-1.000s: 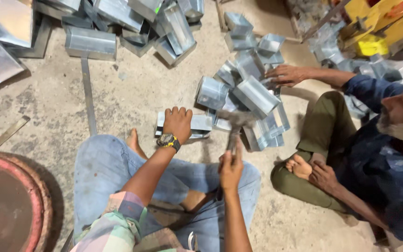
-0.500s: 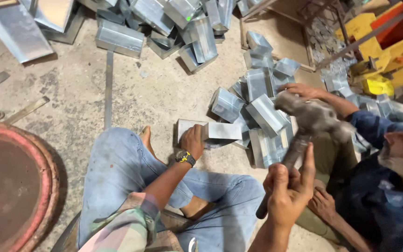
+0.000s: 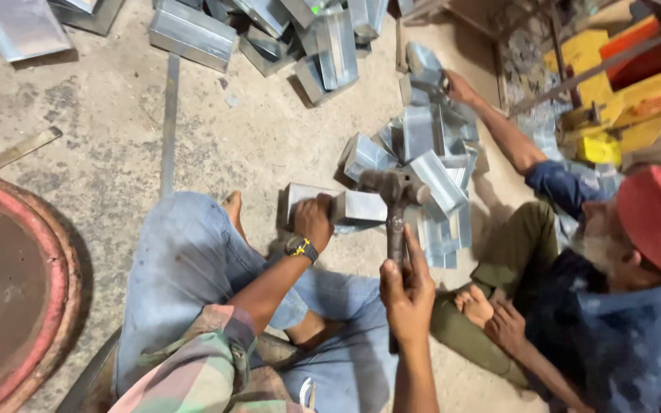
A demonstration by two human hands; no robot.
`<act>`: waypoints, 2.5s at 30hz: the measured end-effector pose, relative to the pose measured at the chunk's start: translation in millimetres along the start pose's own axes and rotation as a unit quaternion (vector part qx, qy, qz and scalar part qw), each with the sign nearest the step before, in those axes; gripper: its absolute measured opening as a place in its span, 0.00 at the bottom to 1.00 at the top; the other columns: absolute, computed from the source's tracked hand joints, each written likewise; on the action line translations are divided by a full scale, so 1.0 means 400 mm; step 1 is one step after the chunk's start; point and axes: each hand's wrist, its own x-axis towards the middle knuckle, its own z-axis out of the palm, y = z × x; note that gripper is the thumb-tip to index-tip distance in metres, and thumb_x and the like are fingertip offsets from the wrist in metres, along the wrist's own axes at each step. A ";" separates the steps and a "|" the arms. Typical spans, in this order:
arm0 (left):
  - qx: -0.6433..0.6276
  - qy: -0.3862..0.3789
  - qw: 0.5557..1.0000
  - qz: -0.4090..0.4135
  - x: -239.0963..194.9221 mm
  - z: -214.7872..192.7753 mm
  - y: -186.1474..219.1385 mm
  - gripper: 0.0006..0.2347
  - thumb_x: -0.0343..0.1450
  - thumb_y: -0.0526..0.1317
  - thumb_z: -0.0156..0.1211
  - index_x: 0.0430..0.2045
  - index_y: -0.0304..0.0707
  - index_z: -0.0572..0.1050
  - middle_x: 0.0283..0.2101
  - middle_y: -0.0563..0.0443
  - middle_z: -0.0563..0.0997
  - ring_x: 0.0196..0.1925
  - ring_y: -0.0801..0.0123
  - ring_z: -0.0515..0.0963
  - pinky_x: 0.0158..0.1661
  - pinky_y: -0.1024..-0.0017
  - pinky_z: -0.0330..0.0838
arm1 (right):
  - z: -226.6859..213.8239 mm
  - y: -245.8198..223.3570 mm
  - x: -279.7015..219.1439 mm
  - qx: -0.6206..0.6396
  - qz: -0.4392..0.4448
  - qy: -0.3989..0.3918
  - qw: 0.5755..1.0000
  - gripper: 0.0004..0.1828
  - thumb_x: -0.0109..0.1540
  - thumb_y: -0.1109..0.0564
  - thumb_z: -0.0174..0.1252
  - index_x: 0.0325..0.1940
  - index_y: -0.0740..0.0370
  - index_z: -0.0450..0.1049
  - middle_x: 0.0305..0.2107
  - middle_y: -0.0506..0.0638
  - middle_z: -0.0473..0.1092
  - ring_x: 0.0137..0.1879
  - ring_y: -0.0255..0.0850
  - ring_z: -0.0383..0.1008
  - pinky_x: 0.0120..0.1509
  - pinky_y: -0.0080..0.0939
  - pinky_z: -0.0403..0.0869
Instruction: The person sits on the floor and uses a hammer to shape the edges and corners of small rectangular metal trays.
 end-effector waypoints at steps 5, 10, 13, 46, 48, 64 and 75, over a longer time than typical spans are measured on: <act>-0.015 -0.022 1.000 -0.004 0.052 -0.069 0.025 0.16 0.58 0.30 0.63 0.40 0.34 0.72 0.40 0.42 0.78 0.46 0.51 0.78 0.48 0.55 0.66 | 0.047 0.075 0.035 -0.081 -0.059 0.013 0.995 0.31 0.66 0.62 0.57 0.74 0.57 0.64 0.28 0.41 0.66 0.26 0.28 0.59 0.27 0.31 0.62; 0.060 -0.032 0.996 0.057 0.123 -0.131 0.085 0.11 0.65 0.31 0.56 0.40 0.38 0.74 0.39 0.47 0.78 0.44 0.56 0.78 0.50 0.54 0.66 | -0.031 0.079 0.018 0.060 0.050 0.091 0.993 0.31 0.64 0.61 0.56 0.73 0.56 0.65 0.18 0.44 0.64 0.19 0.28 0.58 0.21 0.32 0.58; 0.166 -0.100 0.974 0.116 0.172 -0.146 0.108 0.08 0.69 0.35 0.54 0.39 0.40 0.75 0.39 0.47 0.78 0.45 0.57 0.78 0.50 0.53 0.66 | -0.070 0.084 0.013 0.121 0.031 0.121 0.985 0.31 0.65 0.60 0.54 0.74 0.57 0.62 0.17 0.44 0.63 0.17 0.27 0.57 0.18 0.31 0.56; -0.304 -0.456 0.713 -0.437 0.373 -0.245 -0.180 0.22 0.64 0.55 0.61 0.46 0.42 0.79 0.43 0.52 0.82 0.34 0.71 0.77 0.29 0.70 0.69 | 0.084 0.591 0.024 0.292 0.190 0.172 0.921 0.25 0.68 0.56 0.53 0.70 0.57 0.63 0.16 0.46 0.62 0.16 0.31 0.57 0.17 0.35 0.58; -0.397 -0.265 0.803 -0.358 0.594 -0.310 -0.133 0.14 0.72 0.50 0.58 0.47 0.45 0.78 0.42 0.59 0.83 0.40 0.74 0.78 0.34 0.71 0.71 | 0.075 0.588 0.033 0.305 0.235 0.201 0.901 0.25 0.68 0.56 0.52 0.70 0.53 0.62 0.16 0.45 0.60 0.16 0.32 0.56 0.16 0.36 0.57; 0.023 -0.256 0.963 0.079 0.448 0.171 -0.096 0.34 0.65 0.53 0.69 0.61 0.32 0.67 0.62 0.32 0.72 0.63 0.43 0.71 0.62 0.53 0.65 | 0.112 0.598 0.009 0.197 0.204 0.177 0.942 0.22 0.67 0.57 0.55 0.66 0.54 0.70 0.18 0.44 0.66 0.19 0.32 0.63 0.20 0.35 0.62; 0.261 -0.365 0.882 0.143 0.423 0.293 -0.027 0.06 0.66 0.41 0.64 0.33 0.47 0.83 0.38 0.45 0.84 0.57 0.56 0.76 0.62 0.41 0.54 | 0.146 0.709 0.032 0.062 0.086 0.200 0.974 0.23 0.67 0.57 0.58 0.67 0.56 0.70 0.27 0.45 0.73 0.29 0.31 0.72 0.31 0.35 0.70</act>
